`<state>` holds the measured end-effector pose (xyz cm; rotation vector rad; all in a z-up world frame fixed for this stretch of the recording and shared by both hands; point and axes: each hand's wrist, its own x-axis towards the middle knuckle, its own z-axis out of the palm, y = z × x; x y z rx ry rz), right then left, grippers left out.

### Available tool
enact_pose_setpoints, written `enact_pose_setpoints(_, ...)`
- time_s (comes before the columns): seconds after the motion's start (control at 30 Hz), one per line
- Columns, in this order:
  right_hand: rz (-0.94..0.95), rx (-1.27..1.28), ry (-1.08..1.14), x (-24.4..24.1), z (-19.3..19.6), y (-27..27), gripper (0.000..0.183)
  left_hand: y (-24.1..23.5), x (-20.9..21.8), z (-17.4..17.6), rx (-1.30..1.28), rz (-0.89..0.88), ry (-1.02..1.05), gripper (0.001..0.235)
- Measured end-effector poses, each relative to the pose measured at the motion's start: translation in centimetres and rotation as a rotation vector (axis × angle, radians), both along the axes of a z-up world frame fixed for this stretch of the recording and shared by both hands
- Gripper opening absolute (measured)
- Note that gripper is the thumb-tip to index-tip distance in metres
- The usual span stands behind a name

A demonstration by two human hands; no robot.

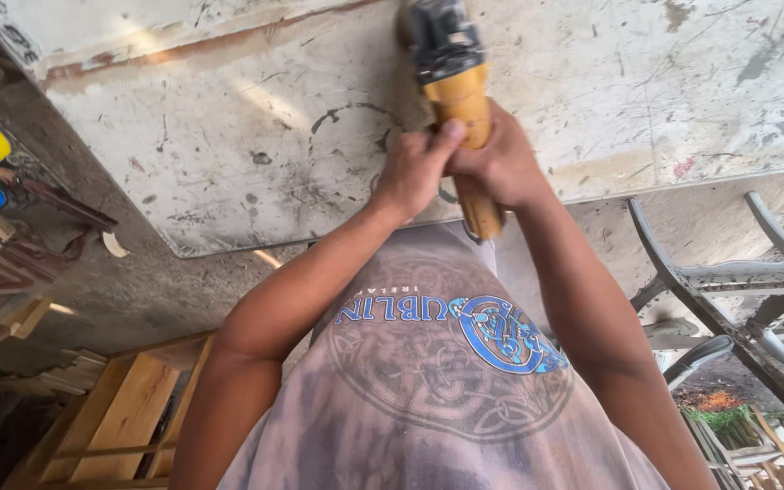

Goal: The person uses an angle grinder with a sanding attachment to smooth the surface of a large, dirty wooden board. They move the tool back and forth across the board, occasionally pausing to wipe the surface with their hand.

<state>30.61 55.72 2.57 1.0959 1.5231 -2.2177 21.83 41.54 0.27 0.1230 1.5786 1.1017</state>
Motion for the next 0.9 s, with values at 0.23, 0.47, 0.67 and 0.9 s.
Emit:
enact_pose_setpoints(0.23, -0.324, 0.054, -0.101, 6.2, 1.0, 6.7, 0.035, 12.1, 5.2, -1.9, 0.013, -0.278, 0.093, 0.075)
enact_pose_setpoints(0.47, -0.165, -0.054, 0.035, 5.2, -1.6, 4.8, 0.04, 7.3, 4.4, -1.4, -0.046, -0.098, 0.023, 0.07)
enact_pose_setpoints(0.67, -0.09, -0.026, 0.08, 2.3, -1.1, 2.7, 0.045, 4.6, 1.5, 1.2, 0.042, 0.157, -0.136, 0.06)
enact_pose_setpoints(0.9, -0.239, -0.031, 0.064, 3.4, -2.1, 3.7, 0.039, 6.9, 1.1, -0.5, -0.05, -0.149, 0.145, 0.068)
